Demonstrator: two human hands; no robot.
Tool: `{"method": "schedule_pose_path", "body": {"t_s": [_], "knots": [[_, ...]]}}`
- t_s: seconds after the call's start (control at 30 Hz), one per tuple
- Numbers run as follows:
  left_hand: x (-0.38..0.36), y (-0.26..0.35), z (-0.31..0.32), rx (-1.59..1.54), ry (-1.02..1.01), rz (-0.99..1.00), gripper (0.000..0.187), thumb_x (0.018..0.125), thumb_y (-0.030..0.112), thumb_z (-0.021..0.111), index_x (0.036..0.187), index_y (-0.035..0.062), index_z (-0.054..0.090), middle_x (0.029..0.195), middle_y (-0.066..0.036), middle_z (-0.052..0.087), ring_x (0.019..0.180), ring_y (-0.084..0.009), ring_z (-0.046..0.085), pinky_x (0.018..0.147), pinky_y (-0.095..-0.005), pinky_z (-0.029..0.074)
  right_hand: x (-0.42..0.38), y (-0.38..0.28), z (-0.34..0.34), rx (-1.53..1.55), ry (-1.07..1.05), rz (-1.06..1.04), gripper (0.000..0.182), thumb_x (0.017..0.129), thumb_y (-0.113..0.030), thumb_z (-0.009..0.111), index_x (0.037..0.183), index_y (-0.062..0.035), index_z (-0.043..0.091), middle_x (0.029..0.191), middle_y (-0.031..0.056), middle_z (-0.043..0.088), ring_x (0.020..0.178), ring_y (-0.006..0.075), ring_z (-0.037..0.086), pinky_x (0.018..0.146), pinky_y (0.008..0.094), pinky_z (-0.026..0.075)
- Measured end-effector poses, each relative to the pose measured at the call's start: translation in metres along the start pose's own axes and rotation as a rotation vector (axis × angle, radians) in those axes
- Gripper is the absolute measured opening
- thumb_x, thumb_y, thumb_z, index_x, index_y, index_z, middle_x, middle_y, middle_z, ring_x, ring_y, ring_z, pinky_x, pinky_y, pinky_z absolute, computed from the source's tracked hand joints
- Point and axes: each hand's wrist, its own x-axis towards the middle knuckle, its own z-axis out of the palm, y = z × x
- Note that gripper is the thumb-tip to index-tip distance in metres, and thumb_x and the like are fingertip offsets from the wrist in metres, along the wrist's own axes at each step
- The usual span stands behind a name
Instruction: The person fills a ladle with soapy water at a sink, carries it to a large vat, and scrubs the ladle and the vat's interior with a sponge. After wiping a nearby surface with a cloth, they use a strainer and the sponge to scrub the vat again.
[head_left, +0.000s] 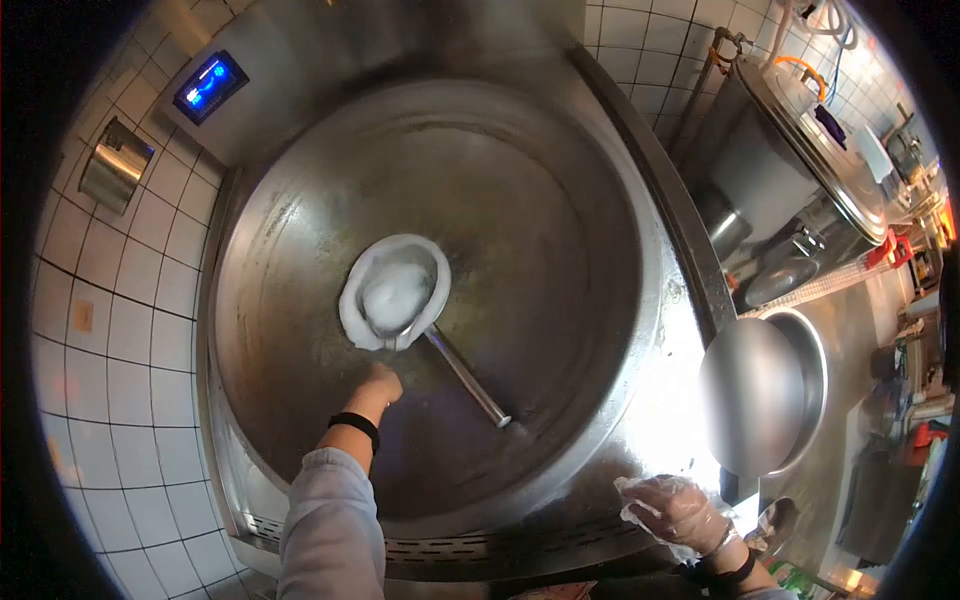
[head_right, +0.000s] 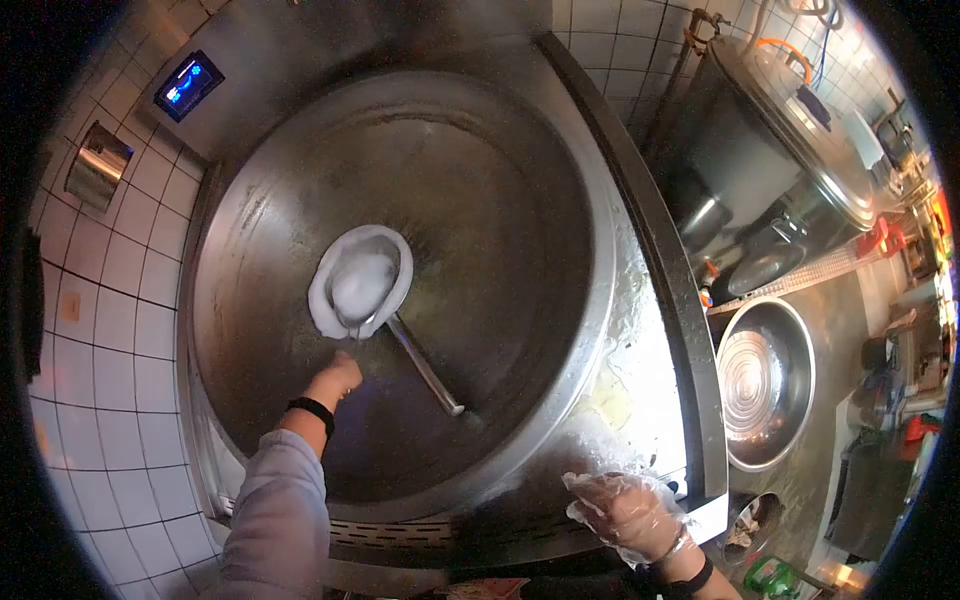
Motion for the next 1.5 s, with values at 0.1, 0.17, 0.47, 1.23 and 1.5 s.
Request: {"method": "schedule_pose_path", "body": {"t_s": [0.1,0.17,0.47,1.23,1.5], "knots": [[-0.025,0.003,-0.042,-0.223,0.129,-0.018,0.039,0.077,0.004,0.047,0.111,-0.0127,0.039,0.111,-0.031,0.050,0.108,-0.0383,0.049,0.090,-0.0399,0.041,-0.003,0.002,0.000,-0.014,0.057,-0.055,0.034,0.079,-0.019,0.060,0.111,-0.0099,0.056,0.098,0.0120,0.062,0.085,0.0299,0.059,0.071,0.0362,0.048],[-0.057,0.005,-0.062,-0.231,0.176,-0.047,0.040,0.077,0.003,0.046,0.113,-0.0127,0.036,0.111,-0.031,0.050,0.107,-0.0383,0.050,0.090,-0.0396,0.041,-0.007,0.008,0.000,-0.023,0.041,-0.003,0.034,0.079,-0.019,0.060,0.111,-0.0096,0.056,0.098,0.0121,0.061,0.086,0.0297,0.059,0.071,0.0363,0.048],[-0.001,-0.002,-0.003,-0.255,0.088,-0.073,0.047,0.079,0.005,0.044,0.122,-0.0082,0.030,0.121,-0.028,0.045,0.112,-0.0380,0.046,0.093,-0.0420,0.038,0.001,-0.005,-0.003,-0.012,0.127,-0.021,0.021,0.075,-0.011,0.063,0.095,-0.0065,0.062,0.090,0.0103,0.063,0.079,0.0262,0.061,0.070,0.0340,0.049],[-0.053,0.007,-0.051,-0.059,-0.012,0.050,0.042,0.078,0.005,0.045,0.118,-0.0080,0.039,0.115,-0.029,0.049,0.108,-0.0409,0.048,0.091,-0.0416,0.040,-0.005,0.007,0.004,-0.055,0.027,-0.043,0.033,0.080,-0.021,0.060,0.112,-0.0093,0.055,0.101,0.0116,0.061,0.091,0.0278,0.058,0.074,0.0369,0.048],[-0.028,0.014,-0.007,-0.165,0.094,-0.212,0.044,0.078,0.006,0.047,0.117,-0.0097,0.036,0.120,-0.029,0.045,0.110,-0.0361,0.048,0.091,-0.0398,0.040,-0.004,0.006,0.000,0.019,0.025,0.029,0.036,0.079,-0.019,0.060,0.114,-0.0102,0.054,0.102,0.0113,0.060,0.090,0.0291,0.058,0.075,0.0362,0.047]]}}
